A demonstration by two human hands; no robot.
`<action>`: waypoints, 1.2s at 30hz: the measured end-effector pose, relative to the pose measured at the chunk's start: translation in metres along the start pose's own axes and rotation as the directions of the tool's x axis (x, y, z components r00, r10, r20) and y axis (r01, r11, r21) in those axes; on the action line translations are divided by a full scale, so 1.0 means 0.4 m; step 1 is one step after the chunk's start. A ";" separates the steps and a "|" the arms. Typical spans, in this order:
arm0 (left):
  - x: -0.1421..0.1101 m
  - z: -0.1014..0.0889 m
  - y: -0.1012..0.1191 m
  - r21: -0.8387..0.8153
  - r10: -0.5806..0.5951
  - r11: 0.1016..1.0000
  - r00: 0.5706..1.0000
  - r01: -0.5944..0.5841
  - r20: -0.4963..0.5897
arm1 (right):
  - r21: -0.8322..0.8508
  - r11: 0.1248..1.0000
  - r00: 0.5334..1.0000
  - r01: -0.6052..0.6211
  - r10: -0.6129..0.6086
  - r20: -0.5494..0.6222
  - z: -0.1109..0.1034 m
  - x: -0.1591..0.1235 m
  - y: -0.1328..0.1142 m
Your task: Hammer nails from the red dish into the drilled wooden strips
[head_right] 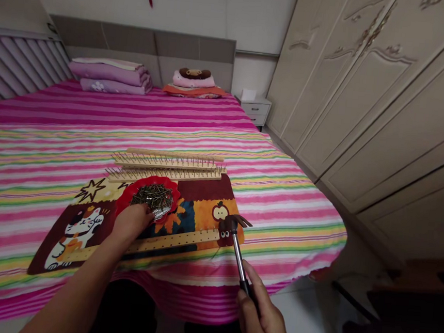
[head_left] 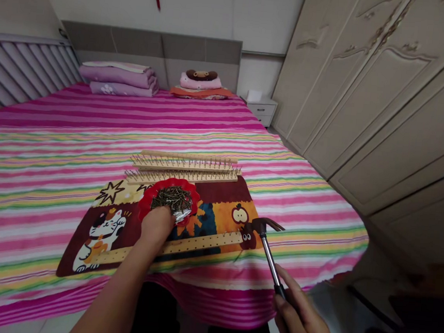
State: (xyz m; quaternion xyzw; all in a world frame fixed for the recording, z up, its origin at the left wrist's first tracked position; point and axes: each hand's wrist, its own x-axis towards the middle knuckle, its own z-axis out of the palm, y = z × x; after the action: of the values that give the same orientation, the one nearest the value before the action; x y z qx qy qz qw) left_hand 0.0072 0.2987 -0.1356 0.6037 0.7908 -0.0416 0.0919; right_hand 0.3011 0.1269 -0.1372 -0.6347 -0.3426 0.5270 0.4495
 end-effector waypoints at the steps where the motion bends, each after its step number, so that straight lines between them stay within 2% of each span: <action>1: 0.001 0.000 -0.001 0.013 0.006 1.000 1.000 -0.006 0.007 | -0.002 1.000 1.000 -0.005 0.005 0.010 -0.001 0.000 0.001; 5: 0.003 -0.001 -0.003 0.017 0.055 0.998 0.998 -0.055 0.019 | -0.014 1.000 0.999 -0.003 0.003 0.041 -0.004 0.001 0.010; 8: 0.002 -0.004 -0.008 -0.022 0.050 0.998 0.999 -0.051 -0.009 | -0.011 0.999 0.999 0.043 -0.044 -0.012 -0.001 0.005 0.021; 10: 0.000 -0.008 -0.016 -0.113 0.022 0.993 0.999 -0.027 -0.049 | -0.007 0.996 0.996 0.086 -0.086 -0.038 0.001 0.010 0.028; 12: -0.005 -0.014 -0.027 -0.280 -0.009 0.960 0.992 -0.026 -0.123 | -0.004 0.995 0.995 0.103 -0.103 -0.012 0.001 0.013 0.033; 14: -0.017 -0.020 -0.031 -0.530 -0.032 0.845 0.983 -0.068 -0.179 | 0.006 0.996 0.995 0.092 -0.092 0.032 0.001 0.013 0.032; 15: -0.027 -0.022 -0.028 -0.668 -0.041 0.739 0.983 -0.090 -0.177 | 0.013 0.997 0.996 0.082 -0.083 0.044 0.002 0.012 0.030; 17: -0.054 -0.025 -0.012 -0.882 -0.029 0.463 0.994 -0.080 -0.105 | 0.004 0.998 0.997 0.064 -0.064 0.046 0.003 0.007 0.023; 19: -0.085 -0.022 0.017 -0.970 0.026 0.245 1.000 -0.006 0.000 | -0.029 0.998 0.998 0.058 -0.057 0.040 0.006 0.003 0.016; 21: -0.113 -0.008 0.052 -0.986 0.091 0.157 0.993 0.059 0.074 | -0.044 0.996 0.996 0.074 -0.072 0.054 0.007 0.001 0.014; 24: -0.137 0.033 0.103 -0.988 0.149 0.132 0.983 0.085 0.105 | -0.019 0.994 0.989 0.106 -0.103 0.105 0.007 0.003 0.020; 29: -0.137 0.102 0.154 -0.988 0.148 0.151 0.987 0.035 0.057 | 0.018 0.993 0.980 0.118 -0.119 0.157 0.010 0.005 0.027; 36: -0.125 0.122 0.172 -0.971 0.196 0.237 0.979 0.007 0.055 | -0.005 0.993 0.984 0.115 -0.113 0.137 0.015 0.003 0.018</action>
State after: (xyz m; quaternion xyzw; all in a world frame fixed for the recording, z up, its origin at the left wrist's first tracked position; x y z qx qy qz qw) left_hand 0.0910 0.2611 -0.1705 0.4601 0.6000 0.4090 0.5109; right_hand 0.2953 0.1267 -0.1446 -0.5796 -0.4117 0.5402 0.4504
